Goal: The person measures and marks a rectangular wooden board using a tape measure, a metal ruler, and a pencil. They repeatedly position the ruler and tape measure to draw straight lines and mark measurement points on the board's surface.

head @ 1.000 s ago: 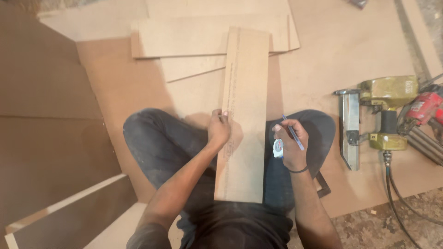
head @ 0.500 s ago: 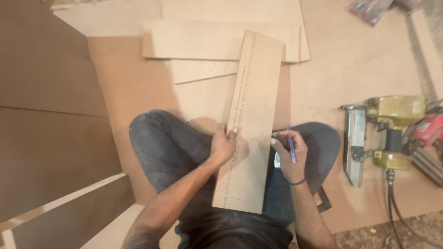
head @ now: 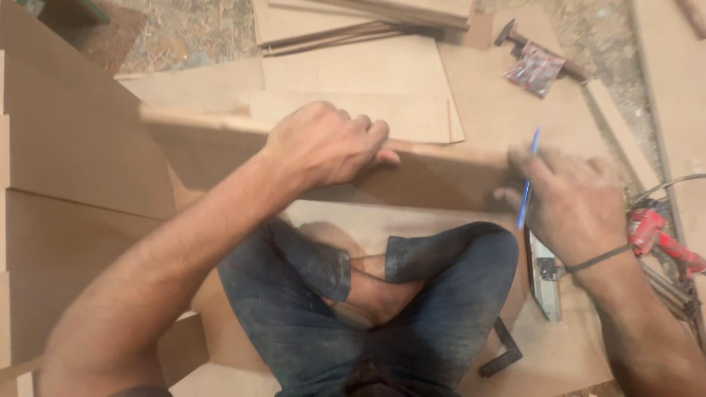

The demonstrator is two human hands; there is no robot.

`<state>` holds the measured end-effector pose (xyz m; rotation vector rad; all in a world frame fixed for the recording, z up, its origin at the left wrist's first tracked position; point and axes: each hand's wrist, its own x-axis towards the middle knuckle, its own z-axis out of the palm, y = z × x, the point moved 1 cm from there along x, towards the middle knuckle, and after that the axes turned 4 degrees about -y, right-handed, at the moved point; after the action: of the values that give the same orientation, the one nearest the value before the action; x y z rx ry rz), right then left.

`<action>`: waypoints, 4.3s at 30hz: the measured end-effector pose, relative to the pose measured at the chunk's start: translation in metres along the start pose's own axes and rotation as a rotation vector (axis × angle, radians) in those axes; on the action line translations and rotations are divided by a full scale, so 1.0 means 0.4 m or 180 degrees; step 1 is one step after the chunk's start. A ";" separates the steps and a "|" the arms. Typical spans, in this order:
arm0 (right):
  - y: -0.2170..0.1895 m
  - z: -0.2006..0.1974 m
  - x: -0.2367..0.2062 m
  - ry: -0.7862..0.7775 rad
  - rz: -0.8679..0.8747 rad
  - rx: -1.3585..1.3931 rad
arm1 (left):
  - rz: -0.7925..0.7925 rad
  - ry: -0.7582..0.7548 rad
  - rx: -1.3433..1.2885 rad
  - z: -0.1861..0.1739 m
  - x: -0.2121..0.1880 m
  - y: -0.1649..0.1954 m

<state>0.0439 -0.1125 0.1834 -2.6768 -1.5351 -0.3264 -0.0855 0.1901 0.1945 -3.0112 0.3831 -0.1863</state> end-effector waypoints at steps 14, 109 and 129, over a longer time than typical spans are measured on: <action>-0.106 0.290 -0.152 -0.0984 0.0994 0.3565 | 0.0671 0.0451 -0.0309 0.288 0.192 -0.153; -0.333 0.462 -0.502 -0.0880 0.2128 0.3541 | -0.2094 -0.1779 -0.1839 0.436 -0.425 0.517; -0.360 0.509 -0.509 -0.0695 0.1230 0.2818 | -0.2124 -0.0918 -0.1878 0.470 -0.452 0.571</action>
<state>-0.1461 -0.1840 -0.0666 -2.2095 -0.8336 0.5477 -0.2897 0.0319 -0.0370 -3.5288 -0.7288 0.3822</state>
